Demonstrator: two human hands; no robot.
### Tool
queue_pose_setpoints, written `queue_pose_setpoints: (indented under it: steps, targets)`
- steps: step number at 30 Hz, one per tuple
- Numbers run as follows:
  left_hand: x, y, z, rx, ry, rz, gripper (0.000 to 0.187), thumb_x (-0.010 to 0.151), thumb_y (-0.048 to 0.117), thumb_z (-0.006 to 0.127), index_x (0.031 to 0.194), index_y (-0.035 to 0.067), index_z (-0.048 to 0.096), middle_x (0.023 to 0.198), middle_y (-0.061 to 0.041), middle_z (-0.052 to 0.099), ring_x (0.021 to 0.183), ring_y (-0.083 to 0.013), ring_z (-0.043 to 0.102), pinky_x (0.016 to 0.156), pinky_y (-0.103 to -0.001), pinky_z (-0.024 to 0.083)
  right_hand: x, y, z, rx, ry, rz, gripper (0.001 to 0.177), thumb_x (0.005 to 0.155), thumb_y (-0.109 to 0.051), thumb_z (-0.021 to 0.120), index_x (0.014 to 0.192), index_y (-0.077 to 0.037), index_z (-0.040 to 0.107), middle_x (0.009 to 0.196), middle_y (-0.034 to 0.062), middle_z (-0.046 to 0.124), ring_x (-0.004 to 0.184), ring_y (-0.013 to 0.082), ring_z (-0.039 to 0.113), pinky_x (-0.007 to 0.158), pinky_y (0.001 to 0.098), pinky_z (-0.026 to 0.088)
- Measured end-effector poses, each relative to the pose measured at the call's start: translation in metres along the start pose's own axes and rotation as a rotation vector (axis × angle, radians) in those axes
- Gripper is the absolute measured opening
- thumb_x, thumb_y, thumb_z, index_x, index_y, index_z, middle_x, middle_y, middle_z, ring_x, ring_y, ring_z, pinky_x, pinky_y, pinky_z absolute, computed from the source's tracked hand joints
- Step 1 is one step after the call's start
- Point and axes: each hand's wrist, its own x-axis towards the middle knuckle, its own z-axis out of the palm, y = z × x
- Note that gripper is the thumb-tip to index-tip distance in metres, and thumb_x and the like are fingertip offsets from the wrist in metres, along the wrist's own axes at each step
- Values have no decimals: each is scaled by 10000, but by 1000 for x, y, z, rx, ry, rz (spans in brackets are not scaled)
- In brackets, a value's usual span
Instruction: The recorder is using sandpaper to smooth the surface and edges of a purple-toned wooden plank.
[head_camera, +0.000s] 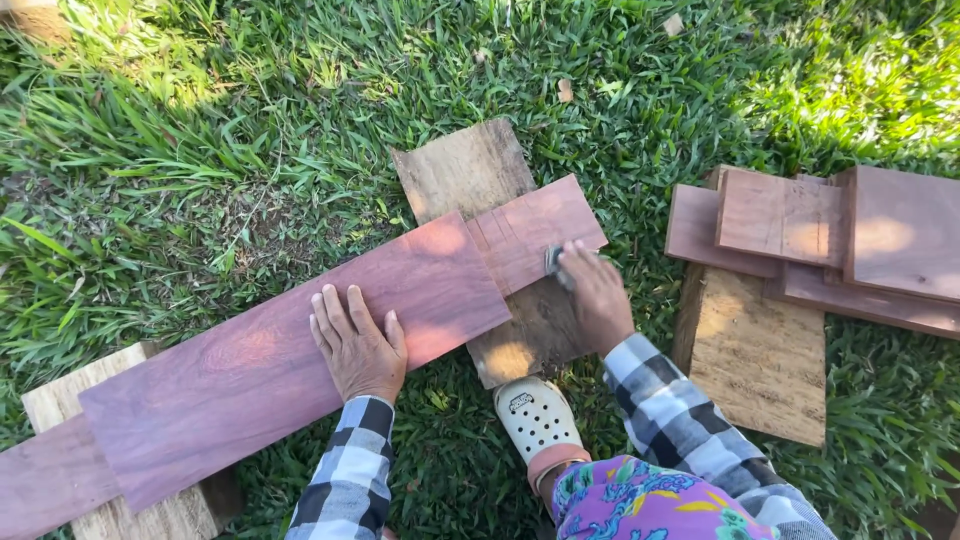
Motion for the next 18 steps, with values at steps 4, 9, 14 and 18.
queue_pose_setpoints:
  steps: [4,9,14,18]
  targets:
    - [-2,-1,0,11,4,2,674,955,343,643,1488,-9,426,1580,-284,335,1515,-460,275,1253,-582,234,38,47,5,141,127,395,334,1074,-65,557,1395,-100,642,1227,159,706,1130,248,692,952,378,602]
    - [-1,0,0,11,8,1,693,937,339,651,1490,-12,423,1581,-282,332,1513,-465,271,1245,-588,234,95,50,1,279,95,481,365,1086,-93,564,1450,-84,592,1174,214,729,995,311,731,862,415,600]
    - [-2,0,0,-9,7,5,688,951,336,652,1498,-11,420,1591,-280,330,1519,-462,271,1251,-589,236,26,55,1,280,-1,434,417,1039,-33,543,1453,-60,573,1054,275,719,848,379,734,743,438,593]
    - [-1,0,0,-1,16,-3,692,936,333,653,1488,-12,420,1587,-280,329,1518,-465,269,1247,-591,236,-14,45,-12,292,-33,520,437,1002,-29,543,1436,-53,593,964,289,697,795,374,738,694,438,579]
